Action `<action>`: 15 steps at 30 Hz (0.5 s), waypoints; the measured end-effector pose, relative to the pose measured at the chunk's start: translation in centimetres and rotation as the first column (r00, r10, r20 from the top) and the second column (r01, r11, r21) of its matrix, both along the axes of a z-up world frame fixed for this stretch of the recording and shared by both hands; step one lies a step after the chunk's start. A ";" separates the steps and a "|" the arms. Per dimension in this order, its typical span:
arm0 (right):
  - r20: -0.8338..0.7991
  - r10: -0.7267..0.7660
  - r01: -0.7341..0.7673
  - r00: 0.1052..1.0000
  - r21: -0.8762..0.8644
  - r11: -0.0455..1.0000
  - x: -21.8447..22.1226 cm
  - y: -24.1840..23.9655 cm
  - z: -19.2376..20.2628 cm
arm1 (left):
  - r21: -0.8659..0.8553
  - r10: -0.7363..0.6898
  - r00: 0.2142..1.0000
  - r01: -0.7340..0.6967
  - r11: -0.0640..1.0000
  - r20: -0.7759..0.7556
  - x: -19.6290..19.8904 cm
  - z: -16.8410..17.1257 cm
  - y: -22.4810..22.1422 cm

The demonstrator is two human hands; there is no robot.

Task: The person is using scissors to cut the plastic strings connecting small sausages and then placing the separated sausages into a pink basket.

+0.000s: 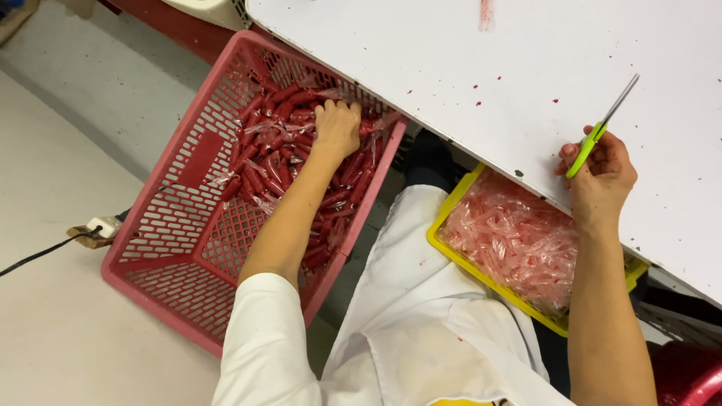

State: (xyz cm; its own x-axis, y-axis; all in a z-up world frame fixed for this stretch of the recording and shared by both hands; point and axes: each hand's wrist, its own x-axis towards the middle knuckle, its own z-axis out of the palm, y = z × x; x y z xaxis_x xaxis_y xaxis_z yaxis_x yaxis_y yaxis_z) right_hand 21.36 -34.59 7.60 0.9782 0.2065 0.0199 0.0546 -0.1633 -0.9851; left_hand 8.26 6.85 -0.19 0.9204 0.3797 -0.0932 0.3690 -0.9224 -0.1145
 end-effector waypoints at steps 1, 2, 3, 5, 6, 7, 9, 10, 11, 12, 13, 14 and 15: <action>-0.009 -0.005 0.005 1.000 -0.007 1.000 0.0 0.2 0.1 | -0.033 0.029 0.996 -0.032 0.999 -0.085 0.3 0.9 0.3; -0.007 -0.001 0.001 1.000 -0.003 1.000 0.3 0.3 -0.1 | -0.029 0.033 0.996 -0.036 0.999 -0.082 0.0 3.2 0.5; 0.016 0.003 -0.003 1.000 -0.003 1.000 0.3 0.1 -0.5 | -0.009 0.061 0.996 -0.062 0.998 -0.068 -0.6 5.2 0.3; 0.038 0.010 -0.010 0.999 -0.001 1.000 0.4 0.0 -0.8 | 0.013 0.093 0.994 -0.092 0.996 -0.054 -1.9 6.7 1.0; 0.026 0.001 -0.001 1.000 -0.001 1.000 0.4 0.1 -0.7 | 0.042 0.051 0.991 -0.056 0.998 0.124 -2.6 6.2 1.9; 0.012 -0.006 0.006 1.000 -0.004 1.000 0.3 0.2 -0.5 | 0.077 0.005 0.955 -0.029 0.997 0.295 -3.5 5.6 2.7; 0.007 -0.006 0.006 1.000 -0.011 1.000 0.3 0.2 -0.4 | -0.069 0.008 0.971 0.009 0.998 0.239 -4.7 5.6 1.9; 0.005 -0.011 0.011 1.000 -0.019 1.000 0.3 0.2 -0.4 | -0.216 -0.004 0.982 0.045 0.975 0.187 -5.2 5.6 1.4; 0.004 -0.013 0.013 1.000 -0.019 1.000 0.3 0.2 -0.6 | -0.217 -0.005 0.982 0.046 0.975 0.187 -6.1 3.4 1.6; 0.022 0.004 -0.004 1.000 -0.006 1.000 0.4 0.2 -0.9 | -0.185 -0.142 0.975 0.173 0.967 0.169 -6.9 1.3 1.8; 0.042 0.015 -0.016 0.999 0.003 1.000 0.5 -0.2 -1.1 | -0.159 -0.281 0.948 0.304 0.939 0.149 -7.5 -1.0 1.7; 0.043 0.008 -0.008 0.999 -0.002 1.000 0.4 -0.2 -1.2 | -0.163 -0.288 0.946 0.311 0.936 0.151 -8.0 -1.5 0.8; 0.050 0.014 -0.014 0.999 0.005 1.000 0.5 -0.1 -1.3 | 0.002 -0.238 0.958 0.241 0.971 0.161 -8.3 -1.9 0.2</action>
